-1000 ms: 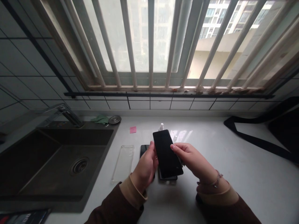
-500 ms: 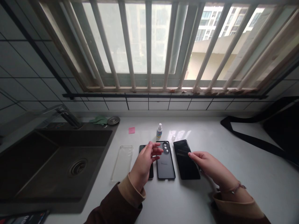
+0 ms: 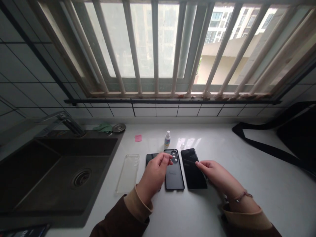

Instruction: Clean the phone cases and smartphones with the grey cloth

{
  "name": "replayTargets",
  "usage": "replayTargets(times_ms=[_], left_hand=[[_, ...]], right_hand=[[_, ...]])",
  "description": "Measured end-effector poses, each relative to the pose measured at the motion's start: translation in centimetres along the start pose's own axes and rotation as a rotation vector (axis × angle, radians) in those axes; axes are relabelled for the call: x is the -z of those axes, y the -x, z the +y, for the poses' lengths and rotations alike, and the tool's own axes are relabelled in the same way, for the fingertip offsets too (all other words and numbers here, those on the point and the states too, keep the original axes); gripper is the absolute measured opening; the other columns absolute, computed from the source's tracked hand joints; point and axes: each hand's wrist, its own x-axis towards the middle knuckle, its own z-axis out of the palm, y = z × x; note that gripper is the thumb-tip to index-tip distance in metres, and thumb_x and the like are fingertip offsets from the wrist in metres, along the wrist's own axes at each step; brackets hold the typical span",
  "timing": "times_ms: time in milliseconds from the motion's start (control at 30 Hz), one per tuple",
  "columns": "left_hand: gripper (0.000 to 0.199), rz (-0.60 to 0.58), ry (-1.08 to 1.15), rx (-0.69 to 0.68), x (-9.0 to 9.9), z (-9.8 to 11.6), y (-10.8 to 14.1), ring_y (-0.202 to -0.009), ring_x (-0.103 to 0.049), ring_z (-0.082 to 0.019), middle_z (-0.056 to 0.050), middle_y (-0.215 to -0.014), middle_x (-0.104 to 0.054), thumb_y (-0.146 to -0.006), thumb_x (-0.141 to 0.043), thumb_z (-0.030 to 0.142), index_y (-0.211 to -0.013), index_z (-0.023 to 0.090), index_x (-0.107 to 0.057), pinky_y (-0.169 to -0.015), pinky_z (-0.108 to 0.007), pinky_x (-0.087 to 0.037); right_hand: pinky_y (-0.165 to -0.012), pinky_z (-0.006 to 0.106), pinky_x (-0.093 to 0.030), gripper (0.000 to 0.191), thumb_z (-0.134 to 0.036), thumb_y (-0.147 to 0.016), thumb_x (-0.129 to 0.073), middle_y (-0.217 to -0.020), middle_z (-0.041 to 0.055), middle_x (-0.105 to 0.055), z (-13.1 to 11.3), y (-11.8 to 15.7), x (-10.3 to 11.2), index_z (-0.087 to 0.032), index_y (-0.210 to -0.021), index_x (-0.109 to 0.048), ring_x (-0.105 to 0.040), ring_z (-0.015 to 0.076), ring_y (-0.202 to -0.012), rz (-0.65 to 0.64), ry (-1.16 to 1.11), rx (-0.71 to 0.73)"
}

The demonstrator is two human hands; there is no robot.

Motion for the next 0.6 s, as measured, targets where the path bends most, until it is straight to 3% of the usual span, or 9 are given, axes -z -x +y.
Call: replayTargets(times_ms=[100,233,500,600], left_hand=[[0.031,-0.147,-0.454,-0.296,-0.3,0.2,0.3,-0.104,-0.064,-0.029,-0.011,-0.106,-0.074,-0.107,-0.052,0.042,-0.103,0.021,-0.075,-0.097,-0.043,-0.044],[0.02,-0.31,-0.797,-0.399,-0.9,-0.7,0.6,-0.104,-0.064,-0.029,-0.01,-0.105,-0.073,-0.103,-0.061,0.034,-0.099,0.019,-0.075,-0.096,-0.045,-0.044],[0.035,-0.39,-0.963,-0.393,-0.9,-1.1,0.8,-0.101,-0.065,-0.03,-0.006,-0.103,-0.071,-0.085,-0.085,0.051,-0.098,0.02,-0.074,-0.092,-0.047,-0.045],[0.053,-0.376,-0.944,-0.448,-1.6,-1.2,1.1,-0.112,-0.063,-0.032,-0.008,-0.119,-0.07,-0.078,-0.09,0.056,-0.114,0.022,-0.072,-0.098,-0.049,-0.045]], right_hand=[[-0.058,0.031,-0.032,0.053,-0.068,-0.092,-0.052,-0.06,-0.0009,-0.05,0.4,-0.5,-0.2,-0.021,-0.07,-0.059,-0.045,0.0171,-0.059,0.011,0.064,0.004],[-0.06,0.031,-0.034,0.049,-0.057,-0.099,-0.047,-0.064,0.0027,-0.061,0.6,-0.9,-0.7,-0.021,-0.068,-0.058,-0.055,0.0192,-0.063,0.101,0.274,-0.019],[-0.068,0.033,-0.038,0.041,-0.046,-0.102,-0.051,-0.08,0.0096,-0.075,0.2,-0.7,-1.5,-0.022,-0.073,-0.064,-0.066,0.0253,-0.079,0.203,0.398,-0.032],[-0.067,0.032,-0.038,0.038,-0.045,-0.103,-0.052,-0.081,0.0098,-0.076,0.4,-0.8,-1.6,-0.023,-0.074,-0.063,-0.067,0.025,-0.079,0.222,0.417,-0.026]])
